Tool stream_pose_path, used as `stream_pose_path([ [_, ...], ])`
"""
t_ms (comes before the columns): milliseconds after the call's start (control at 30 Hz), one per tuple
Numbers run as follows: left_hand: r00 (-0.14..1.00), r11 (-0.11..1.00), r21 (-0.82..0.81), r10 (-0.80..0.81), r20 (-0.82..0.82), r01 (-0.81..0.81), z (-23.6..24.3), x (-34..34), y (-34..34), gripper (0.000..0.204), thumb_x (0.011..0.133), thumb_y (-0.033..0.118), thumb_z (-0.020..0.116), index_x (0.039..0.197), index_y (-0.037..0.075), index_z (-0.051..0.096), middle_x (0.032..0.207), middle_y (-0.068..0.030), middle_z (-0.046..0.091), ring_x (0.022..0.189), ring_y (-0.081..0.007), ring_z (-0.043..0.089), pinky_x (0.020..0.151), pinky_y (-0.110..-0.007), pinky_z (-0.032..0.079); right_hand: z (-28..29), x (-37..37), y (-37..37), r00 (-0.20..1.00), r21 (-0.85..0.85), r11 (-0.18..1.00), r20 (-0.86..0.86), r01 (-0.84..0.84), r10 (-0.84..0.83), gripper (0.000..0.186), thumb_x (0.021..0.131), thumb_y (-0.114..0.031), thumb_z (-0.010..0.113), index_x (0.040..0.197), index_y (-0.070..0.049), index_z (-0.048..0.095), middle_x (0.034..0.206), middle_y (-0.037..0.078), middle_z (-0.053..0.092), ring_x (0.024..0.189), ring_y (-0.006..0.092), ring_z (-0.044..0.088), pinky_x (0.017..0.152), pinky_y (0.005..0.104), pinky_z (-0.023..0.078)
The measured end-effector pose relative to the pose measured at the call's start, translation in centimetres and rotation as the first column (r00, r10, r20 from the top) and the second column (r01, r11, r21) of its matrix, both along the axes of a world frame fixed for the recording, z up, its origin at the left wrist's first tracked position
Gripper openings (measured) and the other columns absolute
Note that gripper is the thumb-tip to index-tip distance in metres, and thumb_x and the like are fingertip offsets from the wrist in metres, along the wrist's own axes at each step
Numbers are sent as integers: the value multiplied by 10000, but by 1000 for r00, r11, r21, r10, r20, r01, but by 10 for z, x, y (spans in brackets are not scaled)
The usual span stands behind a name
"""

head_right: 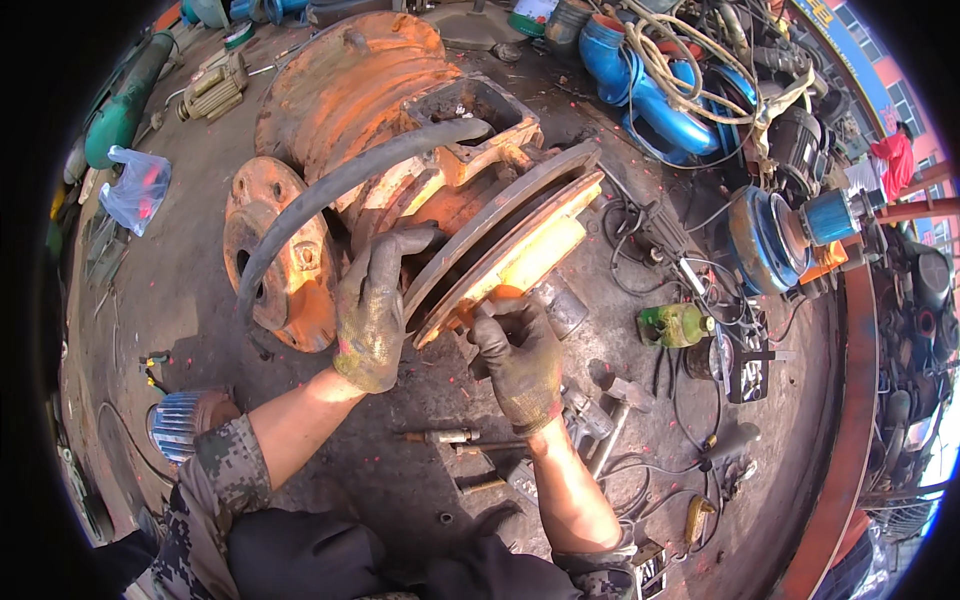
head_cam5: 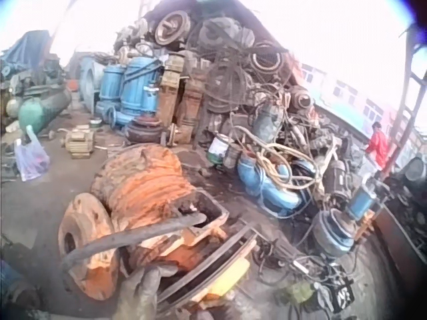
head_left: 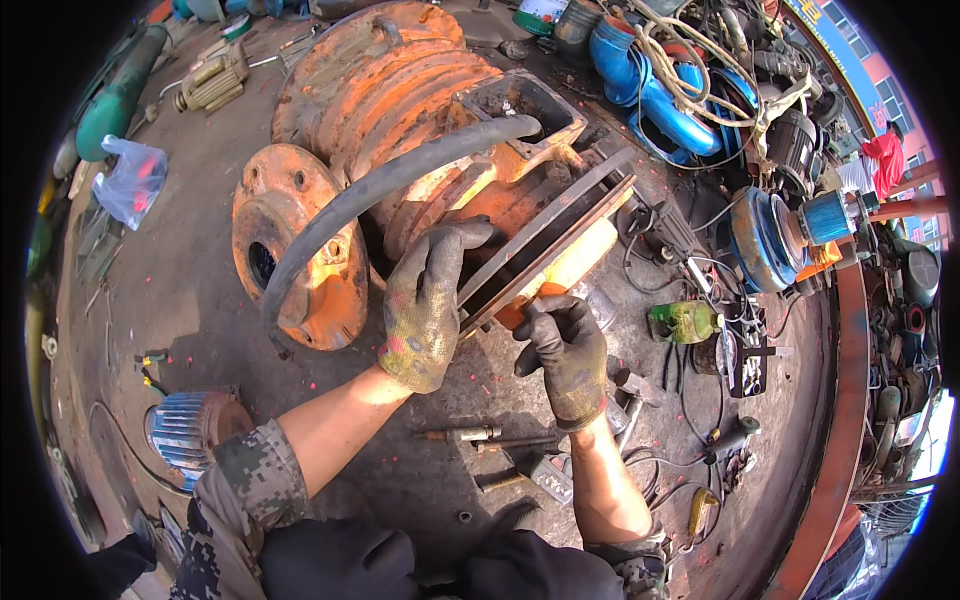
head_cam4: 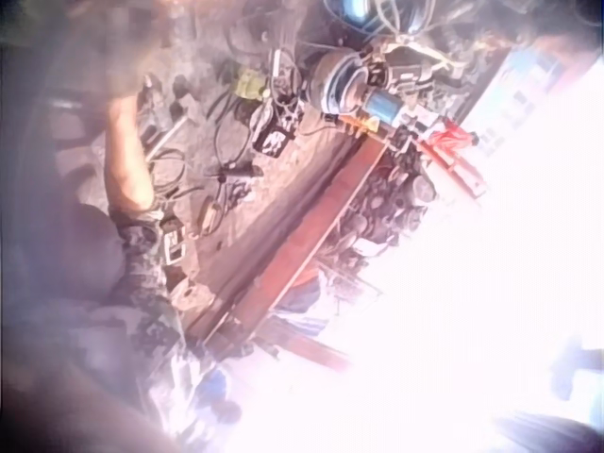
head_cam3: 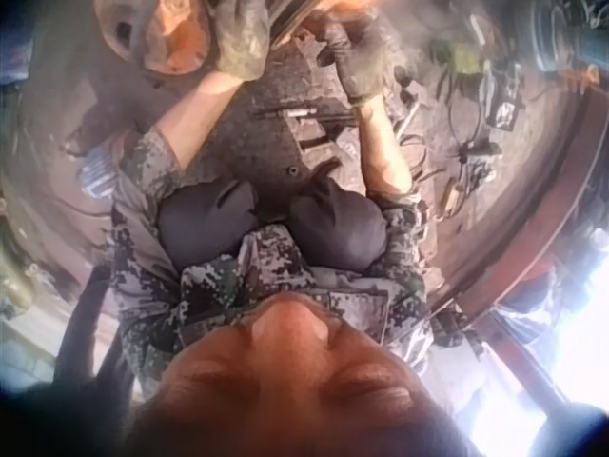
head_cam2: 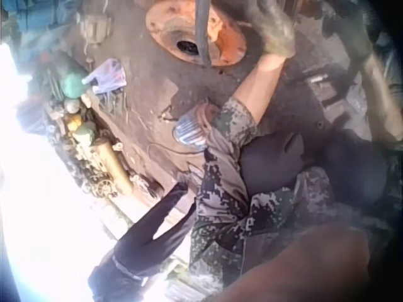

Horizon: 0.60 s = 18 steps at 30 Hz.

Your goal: The person uses a hammer and a power drill to work on a large, rusty mechanical component. They repeatedly strike the component with the hammer and use the drill to remove or adjust parts.

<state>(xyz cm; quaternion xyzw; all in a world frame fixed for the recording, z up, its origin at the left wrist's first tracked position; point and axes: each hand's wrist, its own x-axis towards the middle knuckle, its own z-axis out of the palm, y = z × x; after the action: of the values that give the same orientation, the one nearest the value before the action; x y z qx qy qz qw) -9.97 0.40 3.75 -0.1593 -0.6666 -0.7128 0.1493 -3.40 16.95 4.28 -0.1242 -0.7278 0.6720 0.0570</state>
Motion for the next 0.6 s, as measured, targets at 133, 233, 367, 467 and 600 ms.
stream_pose_path([
  [133, 999, 994, -105, 21, -39, -25, 4, 1, -7, 404, 1138, 270, 411, 1177, -41, 665, 1208, -164, 689, 1133, -253, 651, 1028, -374, 480, 6, -5, 7, 963, -25, 982, 196, -185, 186, 546, 1048, -544, 561, 992, -5, 625, 824, 105, 698, 541, 150, 624, 471, 269, 478],
  [233, 1000, 986, -167, 0, -30, -5, 7, -2, -11, 448, 1148, 287, 360, 1206, -50, 650, 1242, -177, 671, 1170, -265, 640, 1062, -387, 469, -10, 5, 21, 969, -276, 951, 158, -141, 190, 629, 1045, -611, 500, 992, 2, 631, 807, 88, 691, 554, 152, 623, 482, 267, 474],
  [367, 996, 983, -163, -81, 29, 85, 11, -3, 1, 533, 1154, 390, 314, 1268, -36, 614, 1274, -161, 631, 1207, -257, 605, 1086, -394, 442, -39, 61, 70, 968, -50, 998, 248, -27, 39, 372, 1014, -354, 711, 1095, 8, 673, 827, 27, 680, 646, 81, 592, 591, 244, 493],
  [467, 976, 896, -441, -56, -212, -45, -8, 0, 4, 476, 1131, 336, 392, 1386, -32, 553, 1401, -150, 551, 1314, -260, 528, 1135, -402, 398, -89, 132, 103, 903, 84, 974, 366, 210, -227, 249, 1007, -261, 714, 1076, -23, 702, 829, 26, 697, 683, 101, 630, 649, 278, 529],
  [600, 996, 890, -452, 10, -90, -50, -1, 12, 9, 513, 1105, 308, 465, 1489, -32, 454, 1496, -146, 498, 1398, -265, 461, 1186, -409, 332, -110, 240, 153, 786, 477, 773, 236, 419, -571, 213, 983, -237, 721, 1081, -48, 715, 887, 156, 746, 804, 192, 725, 749, 354, 561],
])
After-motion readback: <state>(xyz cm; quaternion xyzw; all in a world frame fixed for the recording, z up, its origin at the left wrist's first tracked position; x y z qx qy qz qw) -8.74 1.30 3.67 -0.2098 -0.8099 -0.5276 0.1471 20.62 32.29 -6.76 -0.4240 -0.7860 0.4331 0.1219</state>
